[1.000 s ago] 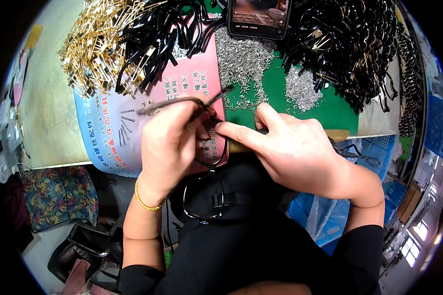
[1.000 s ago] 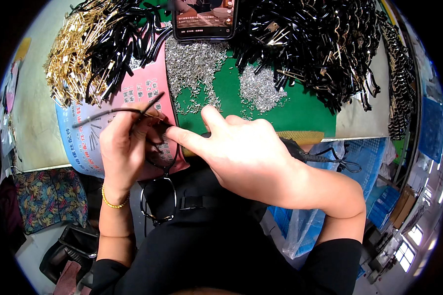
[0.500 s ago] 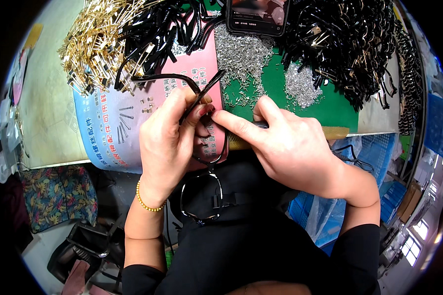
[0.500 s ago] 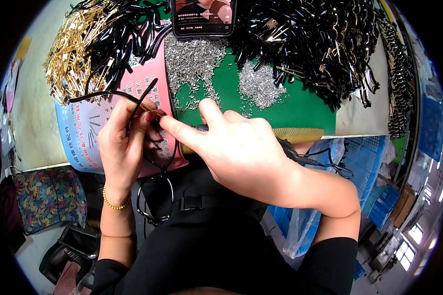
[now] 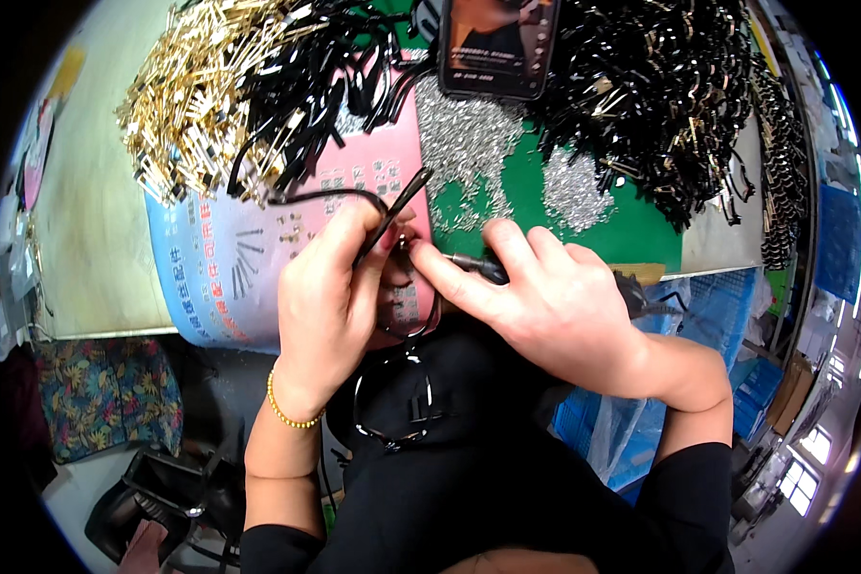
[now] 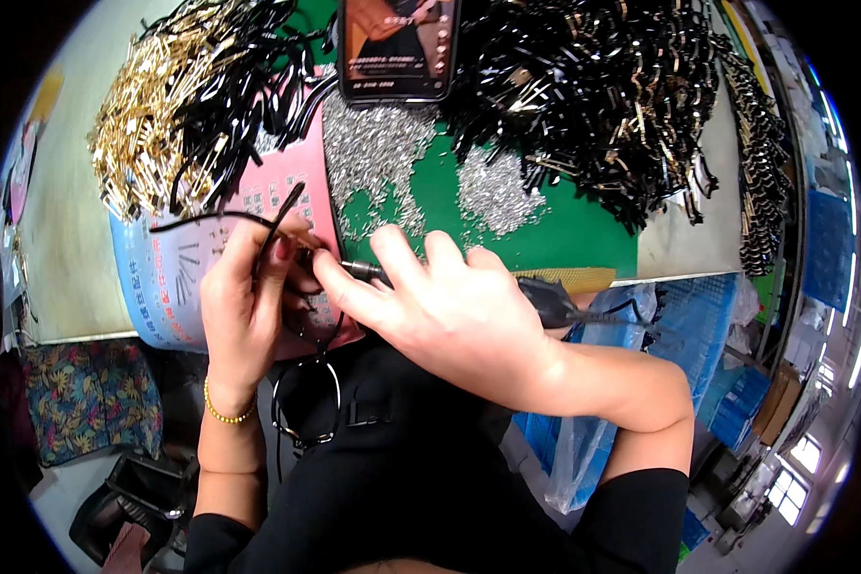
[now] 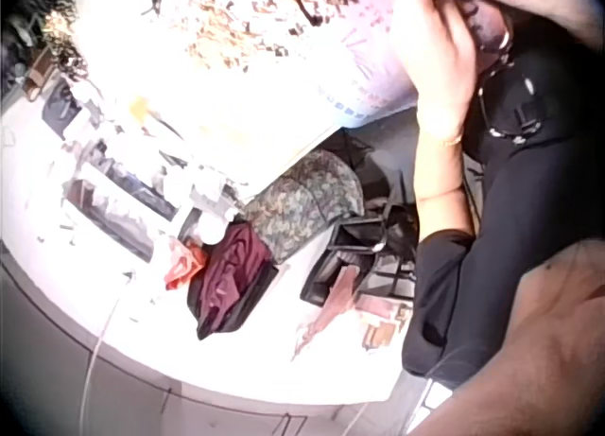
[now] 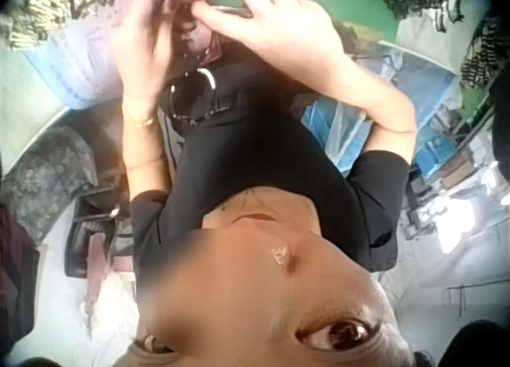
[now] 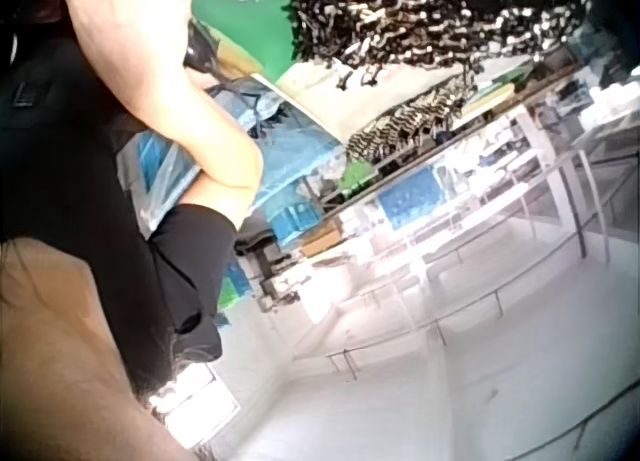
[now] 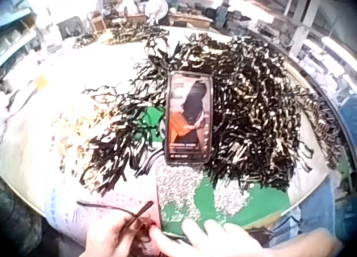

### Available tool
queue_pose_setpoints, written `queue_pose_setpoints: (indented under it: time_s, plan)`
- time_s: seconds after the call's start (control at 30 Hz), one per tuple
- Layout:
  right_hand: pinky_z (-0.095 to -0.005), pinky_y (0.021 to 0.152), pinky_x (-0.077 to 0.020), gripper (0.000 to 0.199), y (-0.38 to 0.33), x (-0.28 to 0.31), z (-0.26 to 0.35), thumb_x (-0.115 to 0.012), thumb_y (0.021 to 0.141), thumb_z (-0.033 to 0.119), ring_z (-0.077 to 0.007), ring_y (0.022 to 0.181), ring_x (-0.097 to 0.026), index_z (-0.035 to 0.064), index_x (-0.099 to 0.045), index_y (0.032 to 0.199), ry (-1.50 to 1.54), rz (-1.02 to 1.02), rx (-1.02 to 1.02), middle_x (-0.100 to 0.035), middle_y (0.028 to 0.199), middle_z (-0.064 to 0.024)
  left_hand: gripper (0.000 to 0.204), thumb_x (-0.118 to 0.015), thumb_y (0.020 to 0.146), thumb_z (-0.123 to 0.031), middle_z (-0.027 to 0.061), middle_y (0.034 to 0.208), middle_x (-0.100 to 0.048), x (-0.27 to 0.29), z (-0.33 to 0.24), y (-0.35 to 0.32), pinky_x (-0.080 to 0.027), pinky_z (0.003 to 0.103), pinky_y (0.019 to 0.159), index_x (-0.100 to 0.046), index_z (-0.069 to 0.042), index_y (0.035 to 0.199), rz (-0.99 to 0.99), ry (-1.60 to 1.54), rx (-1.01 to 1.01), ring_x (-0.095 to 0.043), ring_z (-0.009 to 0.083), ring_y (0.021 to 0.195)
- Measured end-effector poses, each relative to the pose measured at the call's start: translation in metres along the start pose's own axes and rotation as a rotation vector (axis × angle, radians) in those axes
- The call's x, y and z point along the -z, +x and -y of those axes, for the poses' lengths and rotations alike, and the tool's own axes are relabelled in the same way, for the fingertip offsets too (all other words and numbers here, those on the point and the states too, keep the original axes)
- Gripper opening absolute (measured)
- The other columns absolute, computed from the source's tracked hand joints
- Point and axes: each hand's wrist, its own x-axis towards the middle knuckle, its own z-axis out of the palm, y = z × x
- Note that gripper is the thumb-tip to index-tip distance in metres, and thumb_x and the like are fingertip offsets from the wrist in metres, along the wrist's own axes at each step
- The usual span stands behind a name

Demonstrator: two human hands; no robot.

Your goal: The person assembles eyeglasses by attaching temple arms to frames using a screwdriver. They repeatedly pick up frames and temple arms, align the hinge, and tighten screws. Completed glasses are placed aside on the work surface.

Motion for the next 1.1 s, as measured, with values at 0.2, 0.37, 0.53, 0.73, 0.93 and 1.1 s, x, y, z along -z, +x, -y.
queue_pose_setpoints:
  time_s: [0.2, 0.37, 0.53, 0.73, 0.93, 1.1]
  plan:
    - [-0.0252, 0.044, -0.0487, 0.043, 0.014, 0.001, -0.014, -0.068, 0.087, 0.033, -0.0146, 0.063, -0.059, 0.0109, -0.061, 0.123, 0.068, 0.021, 0.041, -0.054, 0.09, -0.0039, 0.013, -0.051, 0.104, 0.001, 0.0048, 0.083, -0.071, -0.003, 0.0, 0.002, -0.052, 0.022, 0.058, -0.063, 0.0, 0.108, 0.0, 0.073, -0.025, -0.07, 0.0093, 0.069]
    - [-0.0319, 0.05, -0.0512, 0.043, 0.014, 0.006, -0.011, -0.069, 0.084, 0.02, -0.0214, 0.069, -0.061, 0.0104, -0.057, 0.124, 0.21, 0.08, -0.102, -0.052, 0.094, -0.0079, 0.025, -0.052, 0.093, 0.013, 0.0105, 0.09, -0.073, -0.006, -0.001, 0.005, -0.055, 0.028, 0.06, -0.062, 0.001, 0.112, -0.045, 0.053, -0.049, -0.073, 0.0153, 0.07]
    - [-0.0365, 0.056, -0.0519, 0.039, -0.006, 0.029, -0.025, -0.065, 0.085, 0.008, -0.0255, 0.073, -0.063, 0.0126, -0.057, 0.123, 0.273, 0.145, -0.242, -0.051, 0.092, -0.0098, 0.026, -0.051, 0.103, 0.001, 0.0075, 0.096, -0.074, -0.004, 0.006, 0.05, -0.055, 0.025, 0.063, -0.063, 0.0, 0.126, -0.297, -0.062, -0.122, -0.068, 0.0105, 0.072]
    - [-0.0328, 0.047, -0.05, 0.052, -0.038, 0.028, -0.021, -0.063, 0.084, 0.007, -0.0206, 0.064, -0.062, 0.0228, -0.062, 0.134, 0.269, 0.243, -0.283, -0.051, 0.088, -0.0091, 0.048, -0.049, 0.11, -0.031, -0.0049, 0.083, -0.045, 0.008, -0.001, 0.025, -0.023, 0.019, 0.051, -0.053, 0.007, 0.14, -0.63, -0.098, -0.171, -0.03, -0.0021, 0.061]
    - [-0.0314, 0.045, -0.0497, 0.061, -0.033, 0.022, -0.017, -0.065, 0.085, 0.009, -0.0187, 0.06, -0.06, 0.0275, -0.058, 0.142, 0.179, 0.289, -0.272, -0.052, 0.088, -0.0082, 0.034, -0.046, 0.11, -0.026, 0.0058, 0.095, -0.053, 0.015, 0.009, -0.012, -0.041, 0.024, 0.068, -0.055, 0.006, 0.12, -0.667, -0.365, -0.181, -0.047, 0.0102, 0.077]
    - [-0.0314, 0.045, -0.0495, 0.061, -0.032, 0.028, -0.019, -0.066, 0.084, 0.008, -0.0182, 0.059, -0.059, 0.0275, -0.057, 0.142, 0.239, 0.32, -0.259, -0.052, 0.088, -0.008, 0.017, -0.057, 0.103, -0.002, 0.0153, 0.118, -0.064, 0.021, 0.037, -0.036, -0.05, 0.034, 0.092, -0.06, 0.006, 0.118, -0.69, 0.017, -0.202, -0.062, 0.0187, 0.103]
